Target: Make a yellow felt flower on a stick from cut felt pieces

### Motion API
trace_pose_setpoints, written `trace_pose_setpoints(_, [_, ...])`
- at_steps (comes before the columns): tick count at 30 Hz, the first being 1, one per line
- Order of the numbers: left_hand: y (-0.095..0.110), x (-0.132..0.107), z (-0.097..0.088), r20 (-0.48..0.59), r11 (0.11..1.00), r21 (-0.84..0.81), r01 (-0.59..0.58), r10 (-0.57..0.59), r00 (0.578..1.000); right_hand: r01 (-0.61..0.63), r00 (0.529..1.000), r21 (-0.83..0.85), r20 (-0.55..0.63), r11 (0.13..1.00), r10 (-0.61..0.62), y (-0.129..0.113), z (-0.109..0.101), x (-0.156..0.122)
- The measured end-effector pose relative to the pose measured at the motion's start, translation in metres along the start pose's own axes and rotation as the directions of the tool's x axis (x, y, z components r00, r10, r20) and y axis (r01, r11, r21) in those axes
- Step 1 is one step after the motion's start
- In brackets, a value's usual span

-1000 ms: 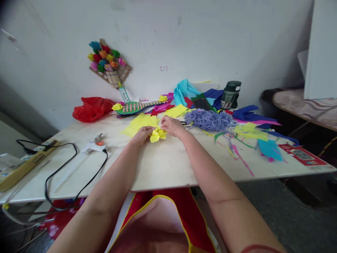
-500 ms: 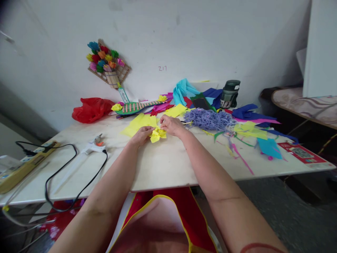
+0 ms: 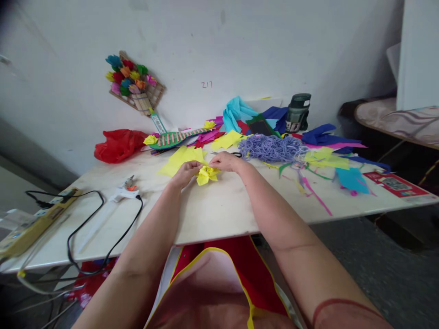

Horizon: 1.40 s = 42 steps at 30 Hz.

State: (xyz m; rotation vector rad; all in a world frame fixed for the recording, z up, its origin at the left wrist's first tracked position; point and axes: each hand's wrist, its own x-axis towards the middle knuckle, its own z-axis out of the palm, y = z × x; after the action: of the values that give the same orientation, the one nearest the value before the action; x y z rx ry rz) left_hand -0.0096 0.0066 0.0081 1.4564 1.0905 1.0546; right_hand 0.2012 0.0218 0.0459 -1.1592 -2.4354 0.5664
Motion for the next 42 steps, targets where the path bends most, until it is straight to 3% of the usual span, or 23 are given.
trace_pose_setpoints(3, [0.000,0.000,0.000,-0.008,1.000,0.016,-0.027,0.027,1.000,-0.011,1.000,-0.009,0.007,1.000,0.012,-0.002,-0.001,-0.001])
trace_pose_setpoints(8, [-0.006,0.003,-0.002,-0.010,0.998,-0.047,-0.045,0.044,0.999,-0.015,0.994,-0.129,-0.107,0.992,0.002,-0.006,-0.003,0.000])
trace_pose_setpoints(15, [-0.009,0.005,-0.002,-0.018,0.936,-0.342,0.083,-0.095,0.995,0.010,0.984,-0.283,-0.170,0.959,-0.061,-0.011,0.000,0.001])
trace_pose_setpoints(21, [-0.007,0.005,0.001,-0.025,0.886,-0.444,0.133,-0.161,0.987,-0.006,0.984,-0.349,-0.168,0.937,-0.056,-0.016,0.001,0.000])
trace_pose_setpoints(35, [-0.008,0.004,0.000,0.011,0.937,-0.338,0.083,-0.084,0.996,-0.017,0.984,-0.410,-0.167,0.912,-0.057,-0.018,0.003,0.001])
trace_pose_setpoints(42, [-0.008,0.002,-0.004,-0.023,0.984,-0.167,0.067,-0.072,0.997,-0.039,0.991,-0.214,-0.131,0.976,0.011,-0.007,0.004,0.002])
